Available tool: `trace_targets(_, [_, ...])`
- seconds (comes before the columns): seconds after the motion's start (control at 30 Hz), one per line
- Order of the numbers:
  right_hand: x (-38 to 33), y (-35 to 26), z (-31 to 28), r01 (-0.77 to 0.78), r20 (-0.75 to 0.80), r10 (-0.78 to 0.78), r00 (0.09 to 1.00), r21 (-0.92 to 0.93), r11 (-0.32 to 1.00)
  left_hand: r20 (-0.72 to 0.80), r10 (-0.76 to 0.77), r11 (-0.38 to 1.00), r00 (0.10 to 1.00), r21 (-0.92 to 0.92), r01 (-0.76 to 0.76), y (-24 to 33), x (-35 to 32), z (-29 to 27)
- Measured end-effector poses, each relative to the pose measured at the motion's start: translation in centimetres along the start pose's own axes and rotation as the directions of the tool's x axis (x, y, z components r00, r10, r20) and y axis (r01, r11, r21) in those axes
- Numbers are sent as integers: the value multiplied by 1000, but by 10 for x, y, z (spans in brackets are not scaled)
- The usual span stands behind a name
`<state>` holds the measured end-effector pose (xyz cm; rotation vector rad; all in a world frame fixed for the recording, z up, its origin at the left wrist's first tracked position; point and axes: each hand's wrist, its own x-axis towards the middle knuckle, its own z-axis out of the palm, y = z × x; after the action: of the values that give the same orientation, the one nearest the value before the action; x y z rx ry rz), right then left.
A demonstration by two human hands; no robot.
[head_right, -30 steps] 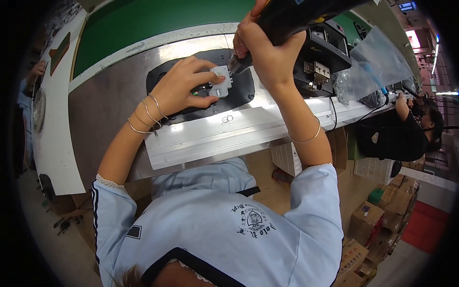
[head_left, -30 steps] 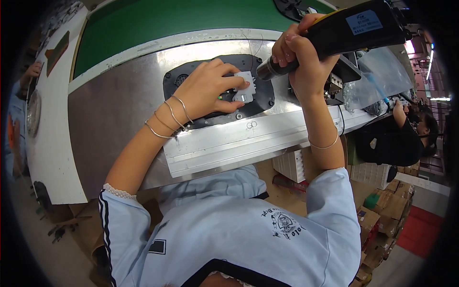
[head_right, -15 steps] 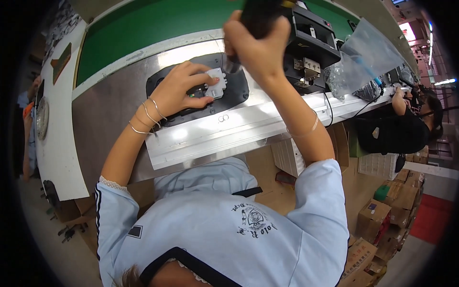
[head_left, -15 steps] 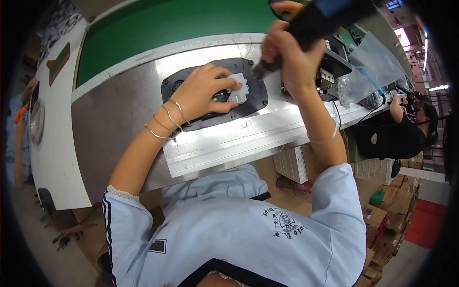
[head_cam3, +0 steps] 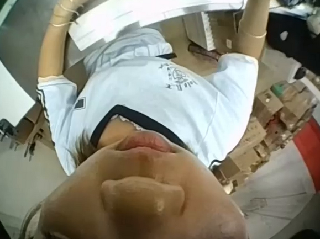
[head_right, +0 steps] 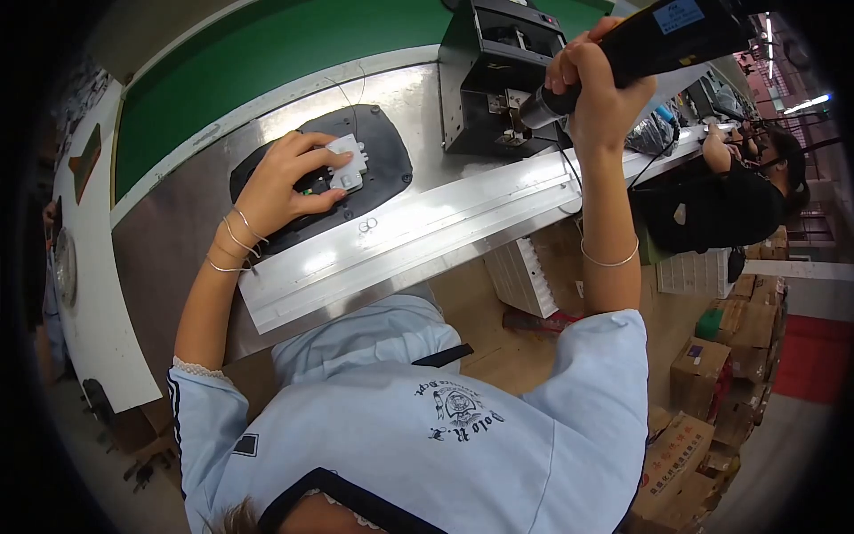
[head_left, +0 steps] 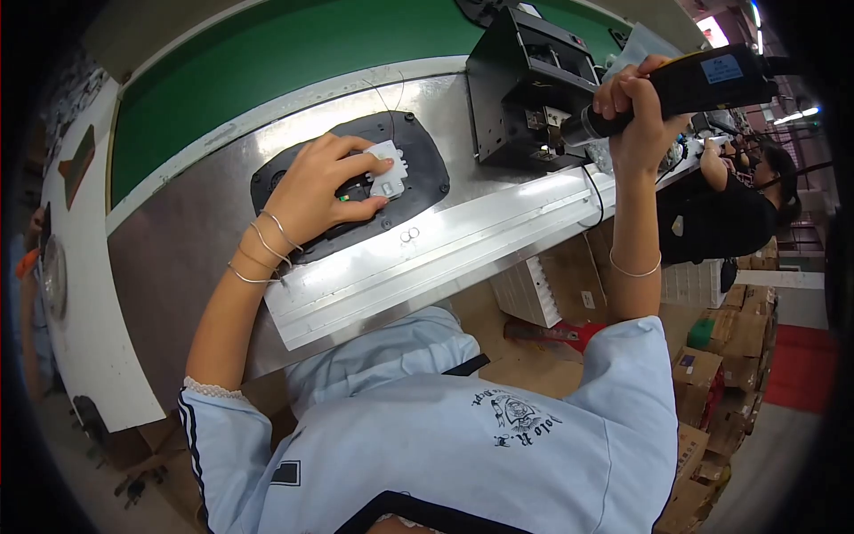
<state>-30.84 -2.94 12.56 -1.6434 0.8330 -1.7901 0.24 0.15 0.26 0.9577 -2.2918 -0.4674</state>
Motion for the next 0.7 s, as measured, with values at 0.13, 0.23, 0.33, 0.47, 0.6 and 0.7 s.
trace_targets(0.13, [-5,-1,-4,-49,-29,51,998,75,996,-7,6,1000,1000,11,-6,1,-1,-1])
trace_targets(0.23, [-13,-4,3,-118,8,117,993,32,993,-2,-13,1000,1000,17,13,-2,-1,0])
trace_targets(0.33, [-28,-9,26,-141,81,135,988,76,987,-10,1,1000,1000,8,-1,-2,-1,3])
trace_targets(0.47, [-35,6,77,-112,171,74,982,226,968,-18,15,1000,1000,18,-15,-4,-2,3])
trace_targets(0.6, [-33,21,106,-150,305,49,951,320,936,-20,19,1000,1000,1,-19,-6,-2,5])
trace_targets(0.7, [-34,24,116,-197,287,108,952,302,933,-43,39,999,998,3,-38,-6,-1,7])
